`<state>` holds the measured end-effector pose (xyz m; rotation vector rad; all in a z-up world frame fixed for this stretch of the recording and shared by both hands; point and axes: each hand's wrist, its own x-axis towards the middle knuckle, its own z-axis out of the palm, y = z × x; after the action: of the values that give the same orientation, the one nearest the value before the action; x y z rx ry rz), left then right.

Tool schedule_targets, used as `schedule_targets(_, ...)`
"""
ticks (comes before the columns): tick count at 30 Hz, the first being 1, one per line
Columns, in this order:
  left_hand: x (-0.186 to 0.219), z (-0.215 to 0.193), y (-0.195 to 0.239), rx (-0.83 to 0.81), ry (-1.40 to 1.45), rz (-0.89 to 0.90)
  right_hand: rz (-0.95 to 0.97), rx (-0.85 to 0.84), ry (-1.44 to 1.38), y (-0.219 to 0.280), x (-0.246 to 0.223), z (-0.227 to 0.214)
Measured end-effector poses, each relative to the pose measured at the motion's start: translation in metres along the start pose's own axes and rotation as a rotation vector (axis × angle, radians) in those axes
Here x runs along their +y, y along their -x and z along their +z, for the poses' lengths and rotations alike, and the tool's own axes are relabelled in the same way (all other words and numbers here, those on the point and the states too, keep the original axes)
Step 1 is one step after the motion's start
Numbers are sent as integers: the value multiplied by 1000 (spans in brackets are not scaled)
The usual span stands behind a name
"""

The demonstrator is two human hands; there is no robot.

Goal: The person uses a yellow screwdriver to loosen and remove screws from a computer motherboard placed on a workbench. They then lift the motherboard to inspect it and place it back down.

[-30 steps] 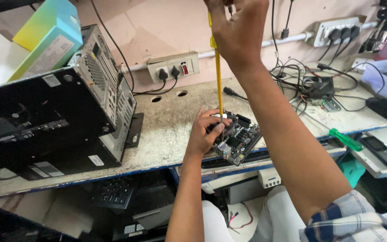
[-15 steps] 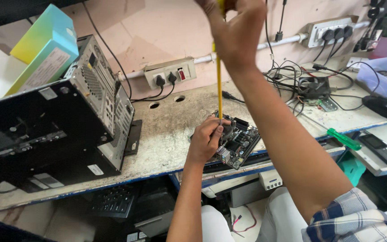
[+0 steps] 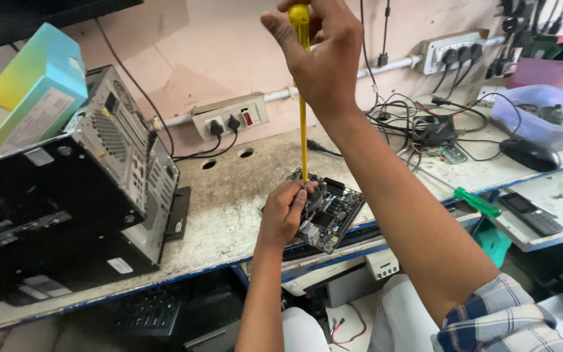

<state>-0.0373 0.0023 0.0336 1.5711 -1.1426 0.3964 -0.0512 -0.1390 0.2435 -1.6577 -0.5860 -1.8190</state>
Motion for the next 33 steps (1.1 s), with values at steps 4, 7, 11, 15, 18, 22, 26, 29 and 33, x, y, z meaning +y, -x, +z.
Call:
schedule_targets(4,-5,0,1,-25,3,-20,122,-13,35,6,10,0)
schedule_targets(7,-5,0,0,-20,36,-53,218,-173,-410,5,22,0)
schedule_targets(11,-3,-1,1,-6,60,-20,630,-303,-1243,10,28,-7)
schedule_targets(15,-7,-1,3,-7,66,-21,621,-503,-1440,11,27,-8)
schedule_targets(18,-15,0,4,-14,145,-81,590,-478,-1122,12,26,0)
schedule_targets(22,-30,3,7,-54,346,-247,503,-236,-782,14,33,12)
schedule_targets(26,-44,4,9,-53,314,-225,418,-127,-576,12,43,14)
schedule_targets(29,-52,10,8,-7,424,-296,429,-113,-560,11,43,7)
schedule_targets(33,-55,11,7,42,320,-187,246,-109,-305,5,27,-2)
